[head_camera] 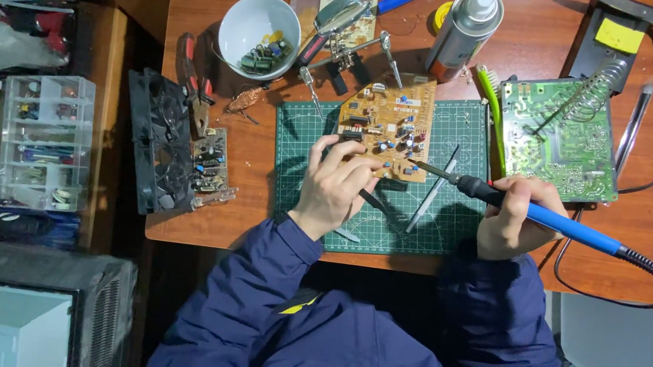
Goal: Soldering electronic components onto a printed circuit board using a soldering iron
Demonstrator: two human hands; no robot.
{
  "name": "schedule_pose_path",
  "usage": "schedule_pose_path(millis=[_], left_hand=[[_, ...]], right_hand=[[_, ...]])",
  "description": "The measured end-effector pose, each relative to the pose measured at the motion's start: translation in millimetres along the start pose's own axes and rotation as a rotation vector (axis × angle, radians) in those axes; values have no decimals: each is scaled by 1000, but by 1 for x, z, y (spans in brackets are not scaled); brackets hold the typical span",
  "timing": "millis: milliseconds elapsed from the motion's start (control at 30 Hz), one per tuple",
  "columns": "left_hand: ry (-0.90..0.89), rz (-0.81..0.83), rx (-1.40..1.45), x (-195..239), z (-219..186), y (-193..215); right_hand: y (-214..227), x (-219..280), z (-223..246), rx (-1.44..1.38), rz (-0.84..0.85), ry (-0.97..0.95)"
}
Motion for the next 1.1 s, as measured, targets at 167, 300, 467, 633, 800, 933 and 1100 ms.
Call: schedule_pose_path(millis=[167,300,467,633,800,933,1100], left_hand=[[-58,-7,-36,5,2,-7],[-90,-42,-25,10,5,-11],[-97,-108,-43,4,5,1],[-81,-112,-85,0,6,10],[-7,114,-133,2,6,-3],[19,165,-64,-17,-4,22],[131,320,58,-2,4,21]], right_hand=[[3,-1,1,-12,13,2],[1,-1,3,-26,43,3],[2,0,1,-47,31,5],[3,0,0,-57,58,6],[-2,-1,6,-15,28,45],[-4,1,3,-34,21,28],[-1,0,5,-47,-33,59]])
Point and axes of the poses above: each hand's wrist, its own x-axis away from the middle knuckle, its own y-axis out of the back of the hand, z = x × y, the point moved 8 cm from there along -x, towards the middle knuckle, and after that the axes turned 15 degrees about -x, right-handed, at the moved point
